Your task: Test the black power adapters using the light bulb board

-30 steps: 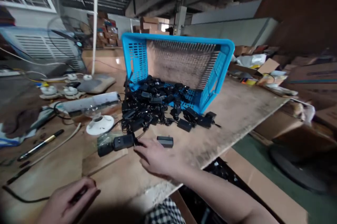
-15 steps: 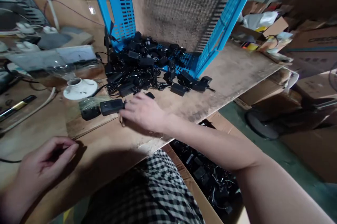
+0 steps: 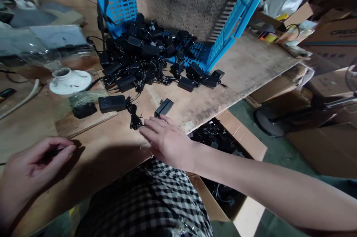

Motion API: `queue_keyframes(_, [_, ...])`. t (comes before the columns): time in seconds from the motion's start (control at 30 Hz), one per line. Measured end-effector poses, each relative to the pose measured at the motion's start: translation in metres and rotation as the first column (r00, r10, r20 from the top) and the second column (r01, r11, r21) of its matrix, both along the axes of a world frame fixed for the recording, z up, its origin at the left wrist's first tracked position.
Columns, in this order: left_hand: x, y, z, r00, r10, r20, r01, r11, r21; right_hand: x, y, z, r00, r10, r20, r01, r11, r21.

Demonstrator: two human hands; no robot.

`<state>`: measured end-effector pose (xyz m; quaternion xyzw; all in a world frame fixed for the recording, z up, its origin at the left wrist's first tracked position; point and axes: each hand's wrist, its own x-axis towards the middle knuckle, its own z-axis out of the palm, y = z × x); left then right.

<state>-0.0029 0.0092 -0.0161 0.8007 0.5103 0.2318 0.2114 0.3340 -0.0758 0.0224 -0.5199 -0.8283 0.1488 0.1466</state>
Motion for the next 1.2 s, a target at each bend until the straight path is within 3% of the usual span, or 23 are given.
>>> queue_keyframes(0.07, [0.002, 0.0, 0.002, 0.999, -0.031, 0.008, 0.031, 0.999, 0.015, -0.01, 0.013, -0.002, 0.996, -0.077, -0.038, 0.078, 0.997, 0.024])
queue_keyframes(0.2, [0.004, -0.002, 0.004, 0.999, -0.031, -0.013, 0.031, 0.999, 0.035, -0.041, 0.055, -0.015, 0.987, -0.141, 0.083, 0.146, 0.988, -0.047])
queue_keyframes(0.3, [0.004, -0.004, 0.005, 0.999, 0.012, -0.048, -0.009, 0.998, 0.06, -0.058, 0.068, -0.025, 0.986, -0.167, 0.009, 0.167, 0.983, -0.078])
queue_keyframes(0.43, [0.002, -0.005, 0.005, 0.999, 0.005, -0.049, -0.002, 0.998, 0.069, -0.056, 0.046, -0.018, 0.973, -0.2, -0.115, 0.188, 0.976, -0.105])
queue_keyframes(0.57, [0.0, -0.002, 0.003, 0.996, -0.073, -0.044, 0.077, 0.991, 0.108, -0.046, 0.019, -0.008, 0.994, -0.106, 0.008, 0.106, 0.988, -0.111])
queue_keyframes(0.77, [-0.001, 0.001, -0.002, 0.971, -0.236, -0.029, 0.237, 0.957, 0.167, -0.06, 0.027, -0.014, 0.987, -0.157, 0.018, 0.158, 0.985, -0.065])
queue_keyframes(0.83, [-0.002, 0.0, -0.001, 0.974, -0.224, -0.021, 0.224, 0.96, 0.167, -0.057, 0.016, -0.006, 0.99, -0.12, -0.076, 0.117, 0.992, -0.042])
queue_keyframes(0.9, [-0.001, -0.001, 0.001, 0.981, -0.194, -0.005, 0.192, 0.968, 0.163, -0.046, -0.008, 0.011, 0.967, -0.07, -0.244, 0.038, 0.991, -0.131])
queue_keyframes(0.93, [-0.001, -0.001, 0.003, 0.983, -0.183, 0.002, 0.18, 0.969, 0.17, -0.038, -0.024, 0.022, 0.947, -0.045, -0.318, -0.034, 0.971, -0.237])
queue_keyframes(1.0, [0.002, 0.0, 0.004, 0.981, -0.193, 0.011, 0.187, 0.961, 0.202, -0.022, -0.056, 0.042, 0.92, -0.031, -0.39, -0.18, 0.851, -0.493])
queue_keyframes(1.07, [0.006, 0.002, 0.004, 0.971, -0.239, 0.012, 0.229, 0.943, 0.242, -0.01, -0.082, 0.056, 0.919, -0.066, -0.389, -0.214, 0.747, -0.63])
queue_keyframes(1.2, [0.009, 0.005, 0.001, 0.952, -0.305, -0.006, 0.294, 0.911, 0.289, -0.003, -0.106, 0.06, 0.907, -0.176, -0.383, -0.14, 0.732, -0.667])
